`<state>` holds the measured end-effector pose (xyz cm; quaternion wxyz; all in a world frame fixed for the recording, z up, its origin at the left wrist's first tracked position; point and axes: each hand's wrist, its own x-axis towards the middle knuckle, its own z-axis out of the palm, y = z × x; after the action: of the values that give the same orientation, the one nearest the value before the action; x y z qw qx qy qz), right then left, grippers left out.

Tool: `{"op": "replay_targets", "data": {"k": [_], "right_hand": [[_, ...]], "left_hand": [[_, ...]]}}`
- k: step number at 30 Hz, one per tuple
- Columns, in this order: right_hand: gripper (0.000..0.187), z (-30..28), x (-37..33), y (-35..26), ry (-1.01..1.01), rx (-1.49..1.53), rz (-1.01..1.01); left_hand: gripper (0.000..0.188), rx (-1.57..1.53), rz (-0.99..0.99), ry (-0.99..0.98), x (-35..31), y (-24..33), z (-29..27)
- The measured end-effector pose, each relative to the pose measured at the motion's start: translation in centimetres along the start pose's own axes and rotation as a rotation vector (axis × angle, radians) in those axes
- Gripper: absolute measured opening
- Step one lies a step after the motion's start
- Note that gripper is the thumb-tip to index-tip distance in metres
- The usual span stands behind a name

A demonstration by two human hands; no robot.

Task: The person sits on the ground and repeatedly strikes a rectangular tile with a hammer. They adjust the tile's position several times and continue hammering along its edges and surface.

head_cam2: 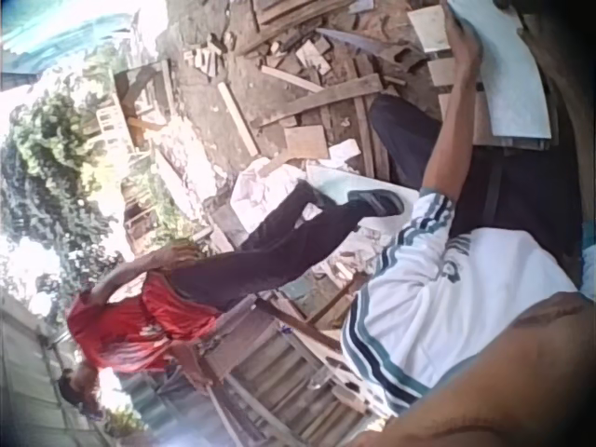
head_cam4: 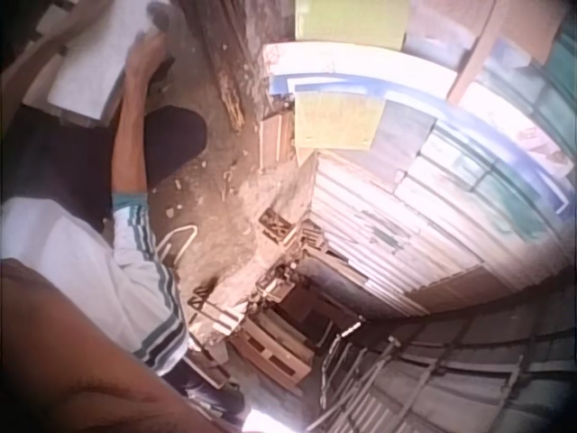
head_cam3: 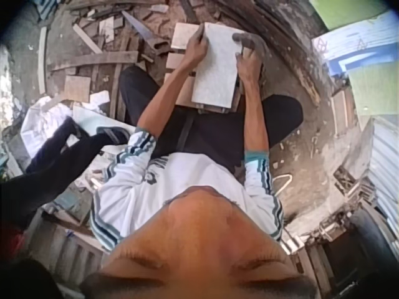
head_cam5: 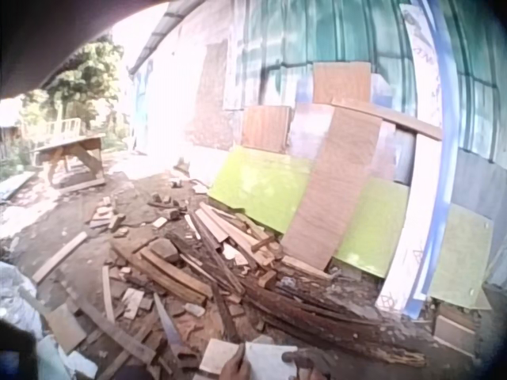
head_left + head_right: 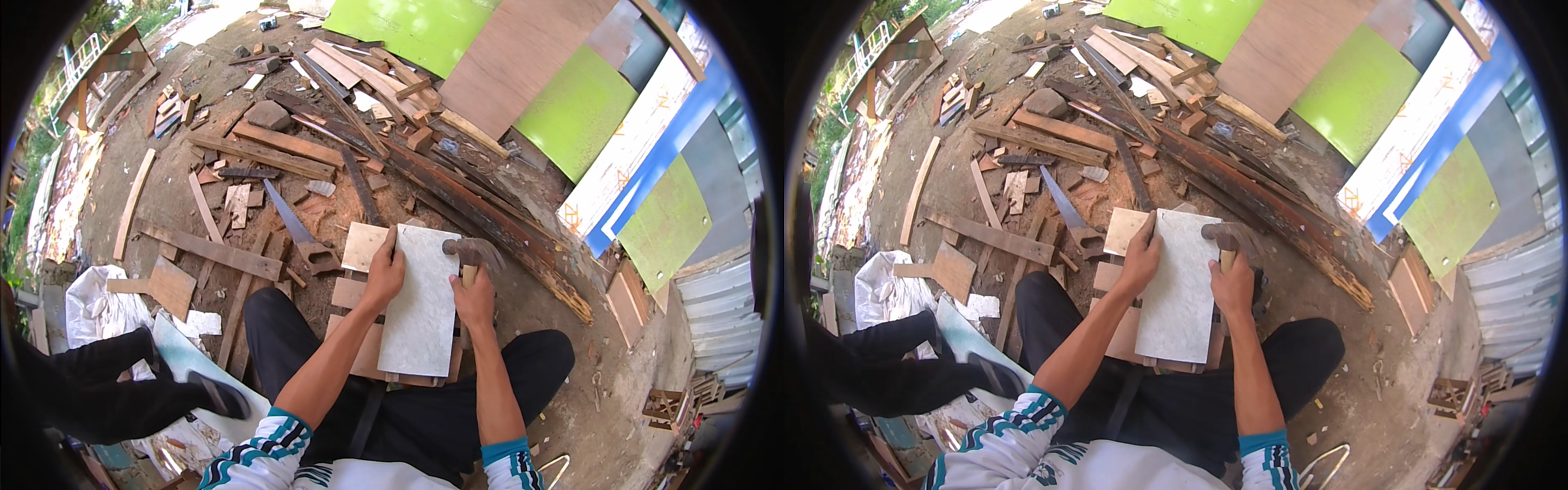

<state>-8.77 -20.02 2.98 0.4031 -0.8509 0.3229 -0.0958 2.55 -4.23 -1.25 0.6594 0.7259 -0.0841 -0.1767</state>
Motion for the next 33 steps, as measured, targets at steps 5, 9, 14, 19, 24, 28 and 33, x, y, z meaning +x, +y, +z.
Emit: {"op": "replay_targets", "data": {"k": [5, 9, 14, 19, 24, 28, 33], "right_hand": [[0.046, 0.1, 0.1, 0.3, 0.012, 0.021, -0.017], [0.044, 0.2, 0.2, 0.2, 0.0, 0.011, -0.001], [0.043, -0.1, 0.6, 0.8, -0.072, -0.088, -0.055], [0.041, 0.2, 0.4, 0.7, -0.063, -0.029, -0.063], [0.039, 0.4, 0.3, 1.1, -0.045, -0.033, -0.084], [0.037, 0.6, 0.2, 1.7, -0.035, -0.01, -0.1], [0.035, 0.5, 0.2, 1.7, -0.012, 0.053, -0.115]], "left_hand": [[0.06, -0.096, 0.007, -0.045, -0.1, 0.2, -0.4], [0.061, -0.105, 0.027, -0.069, 0.0, -1.0, -0.8], [0.06, -0.09, 0.104, -0.107, 0.1, -1.7, -1.1], [0.061, 0.081, 0.033, -0.031, -0.2, -0.5, -0.6], [0.057, 0.2, -0.027, 0.058, 1.3, 0.5, 0.1], [0.053, 0.434, 0.185, 0.107, 2.9, 0.9, -0.2], [0.032, 0.566, 0.315, 0.118, 3.1, 1.3, 0.3]]}}
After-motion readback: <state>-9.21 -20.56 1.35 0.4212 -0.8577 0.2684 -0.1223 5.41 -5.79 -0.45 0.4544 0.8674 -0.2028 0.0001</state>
